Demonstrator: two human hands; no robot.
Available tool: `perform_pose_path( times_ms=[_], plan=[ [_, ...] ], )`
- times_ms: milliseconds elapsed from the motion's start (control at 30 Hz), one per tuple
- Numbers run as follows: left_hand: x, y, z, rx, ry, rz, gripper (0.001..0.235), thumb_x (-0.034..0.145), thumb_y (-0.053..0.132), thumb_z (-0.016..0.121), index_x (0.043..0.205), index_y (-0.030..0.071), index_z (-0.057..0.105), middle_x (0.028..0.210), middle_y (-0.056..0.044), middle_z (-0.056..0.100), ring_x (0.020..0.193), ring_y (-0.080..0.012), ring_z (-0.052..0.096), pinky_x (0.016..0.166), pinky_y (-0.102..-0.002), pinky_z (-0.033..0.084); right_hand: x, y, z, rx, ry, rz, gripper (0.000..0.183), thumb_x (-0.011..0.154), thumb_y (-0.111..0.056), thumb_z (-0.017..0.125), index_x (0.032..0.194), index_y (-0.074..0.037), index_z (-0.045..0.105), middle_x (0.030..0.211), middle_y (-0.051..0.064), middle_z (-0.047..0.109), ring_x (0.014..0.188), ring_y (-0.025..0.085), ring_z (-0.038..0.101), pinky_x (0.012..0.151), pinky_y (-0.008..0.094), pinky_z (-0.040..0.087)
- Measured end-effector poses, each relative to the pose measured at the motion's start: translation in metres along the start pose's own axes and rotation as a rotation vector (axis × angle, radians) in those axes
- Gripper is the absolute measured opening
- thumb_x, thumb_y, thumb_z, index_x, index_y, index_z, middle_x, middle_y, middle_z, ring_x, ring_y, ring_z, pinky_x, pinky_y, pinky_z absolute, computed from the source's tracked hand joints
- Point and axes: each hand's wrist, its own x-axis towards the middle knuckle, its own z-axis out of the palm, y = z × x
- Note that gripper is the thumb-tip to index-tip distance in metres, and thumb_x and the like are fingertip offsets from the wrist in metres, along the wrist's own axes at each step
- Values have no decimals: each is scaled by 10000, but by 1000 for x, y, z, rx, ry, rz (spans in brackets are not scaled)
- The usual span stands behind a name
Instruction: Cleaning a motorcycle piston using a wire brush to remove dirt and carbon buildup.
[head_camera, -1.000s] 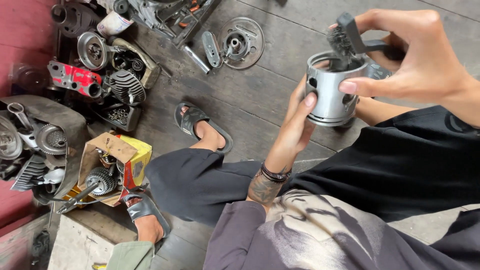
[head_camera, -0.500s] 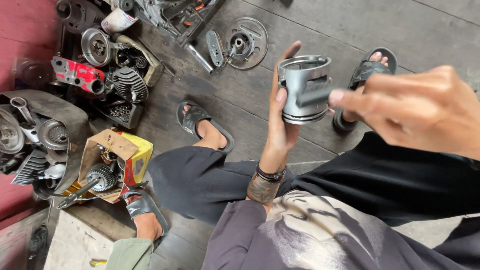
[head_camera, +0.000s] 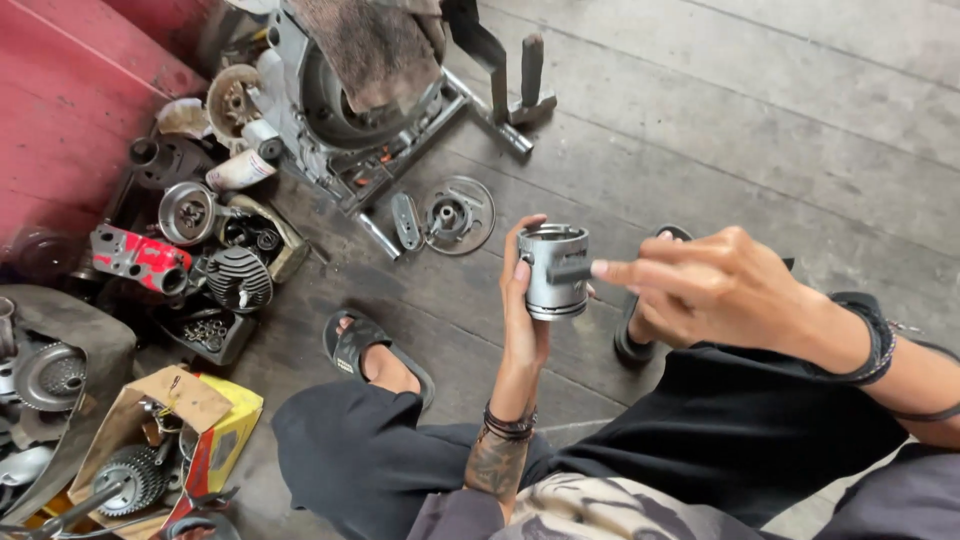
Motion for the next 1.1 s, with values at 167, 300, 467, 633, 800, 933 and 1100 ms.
perform_pose_path(
  times_ms=[167, 300, 467, 633, 800, 933, 1100],
  plan=[
    [0, 1, -2, 83, 42, 39, 622, 937, 447, 445, 1447, 93, 455, 1315, -136, 562, 1171, -236, 542, 992, -365, 431, -6, 10, 15, -3, -35, -57, 536, 835, -26, 632, 1334, -221, 635, 749, -44, 634, 415, 68, 393, 318, 200, 368],
    [3, 4, -2, 4, -8, 34, 609, 940, 413, 463, 1466, 106, 432, 1237, -165, 609, 934, -232, 649, 694, -359, 591, 2, 3, 9, 65, -51, -43, 578, 750, -47, 623, 1306, -205, 645, 738, -48, 649, 394, 91, 404, 334, 243, 362],
    [-2, 12, -3, 21, -9, 81, 628, 945, 429, 503, 1469, 90, 427, 1324, -170, 526, 1040, -268, 592, 718, -425, 591, 5, 10, 8, 38, 75, 31, 497, 816, 22, 672, 1275, -168, 693, 736, -36, 633, 354, 77, 347, 305, 236, 290],
    [-4, 14, -2, 34, -13, 90, 642, 952, 460, 477, 1472, 87, 421, 1372, -177, 507, 1095, -284, 602, 773, -416, 603, 6, -9, 8, 85, -62, -77, 492, 806, -39, 649, 1263, -218, 685, 687, -57, 649, 363, 105, 410, 362, 253, 387],
    [36, 38, 6, 264, -205, 302, 780, 894, 602, 595, 1473, 105, 432, 1377, -157, 529, 1170, -306, 596, 998, -443, 528, 1, 21, 8, 180, 141, 108, 410, 847, -33, 673, 1253, -88, 652, 665, -22, 641, 364, 105, 347, 366, 268, 287],
    [93, 79, 36, 599, -485, 421, 740, 842, 341, 824, 1479, 326, 448, 1401, -44, 596, 1235, -254, 701, 1082, -400, 605, 7, 23, -2, 368, 310, 301, 206, 932, 96, 661, 1100, 82, 543, 864, 116, 711, 670, 182, 643, 631, 283, 485],
    [114, 107, 39, 738, -654, 399, 766, 807, 424, 896, 1413, 319, 441, 1217, -10, 721, 1086, -166, 760, 954, -303, 634, 19, 33, 3, 531, 210, 315, 129, 896, 125, 616, 999, 55, 648, 835, 74, 723, 690, 172, 661, 690, 292, 530]
  ],
)
